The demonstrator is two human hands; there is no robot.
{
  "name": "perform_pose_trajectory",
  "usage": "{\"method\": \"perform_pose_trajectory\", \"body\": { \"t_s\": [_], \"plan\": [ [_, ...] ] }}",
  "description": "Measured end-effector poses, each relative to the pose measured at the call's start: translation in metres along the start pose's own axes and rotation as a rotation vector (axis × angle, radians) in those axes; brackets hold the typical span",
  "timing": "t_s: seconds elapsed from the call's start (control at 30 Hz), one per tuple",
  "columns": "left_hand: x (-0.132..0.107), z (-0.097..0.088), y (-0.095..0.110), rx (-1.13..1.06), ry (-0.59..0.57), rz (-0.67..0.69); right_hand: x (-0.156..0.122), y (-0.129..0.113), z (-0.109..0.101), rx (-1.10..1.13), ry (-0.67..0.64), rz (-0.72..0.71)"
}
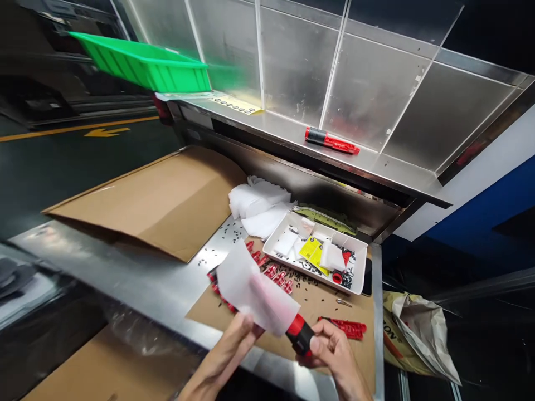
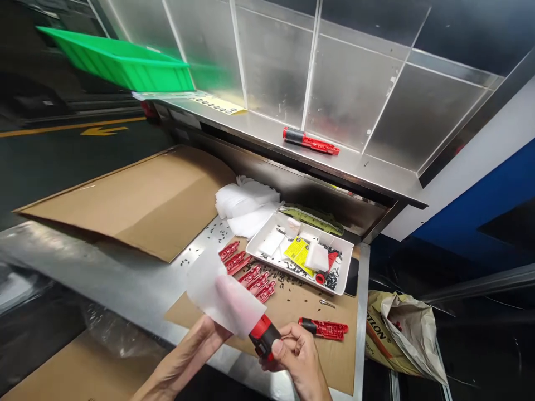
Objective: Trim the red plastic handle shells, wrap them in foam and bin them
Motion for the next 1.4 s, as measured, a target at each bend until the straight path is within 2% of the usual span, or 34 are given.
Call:
{"method": "perform_pose_trajectory", "body": {
  "t_s": [0.1,0.17,0.3,0.33,0.4,0.53,0.6,0.7,0.87,1.0,1.2,1.3,1.4],
  "plan": [
    [-0.024,0.016,-0.016,-0.335,0.089,-0.012,-0.016,0.008,-0.013,-0.169,0.061,-0.144],
    [-0.036,0.019,-0.029,-0.421,0.200,-0.023,-0.028,0.006,-0.020,-0.377,0.120,-0.285],
    [-0.053,0.016,-0.054,-0.436,0.367,-0.043,-0.061,-0.017,-0.005,-0.785,0.121,-0.764],
    [-0.058,0.017,-0.061,-0.443,0.383,-0.061,-0.070,-0.021,0.001,-0.850,0.111,-0.876],
    [-0.066,0.022,-0.073,-0.461,0.371,-0.110,-0.080,-0.026,0.011,-0.940,0.097,-1.013],
    [-0.081,0.034,-0.095,-0.528,0.274,-0.220,-0.088,-0.031,0.033,-1.031,0.069,-1.110],
    [-0.086,0.032,-0.104,-0.596,0.220,-0.265,-0.088,-0.029,0.047,-1.068,0.009,-1.089],
    [-0.090,0.021,-0.111,-0.734,0.134,-0.325,-0.082,-0.020,0.068,-1.031,-0.142,-0.962],
    [-0.103,-0.010,-0.109,-0.961,-0.002,-0.367,-0.057,0.003,0.080,-0.850,-0.134,-0.610],
    [-0.116,-0.033,-0.108,-1.064,-0.089,-0.364,-0.046,0.038,0.108,-0.869,-0.208,-0.432],
    [-0.130,-0.067,-0.104,-1.131,-0.148,-0.324,-0.038,0.083,0.154,-0.936,-0.242,-0.339],
    [-0.134,-0.084,-0.099,-1.160,-0.147,-0.318,-0.036,0.093,0.172,-0.965,-0.271,-0.353],
    [-0.136,-0.103,-0.096,-1.193,-0.107,-0.317,-0.037,0.100,0.190,-0.944,-0.362,-0.344]
  ]
}}
Point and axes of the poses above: each hand's wrist, its own x-axis towards the middle knuckle, its own z-axis out of the palm, y = z × x, the point moved 9 cm from there along x, towards the middle knuckle, and after that the axes turned 13 degrees about x, right-handed, at the moved point
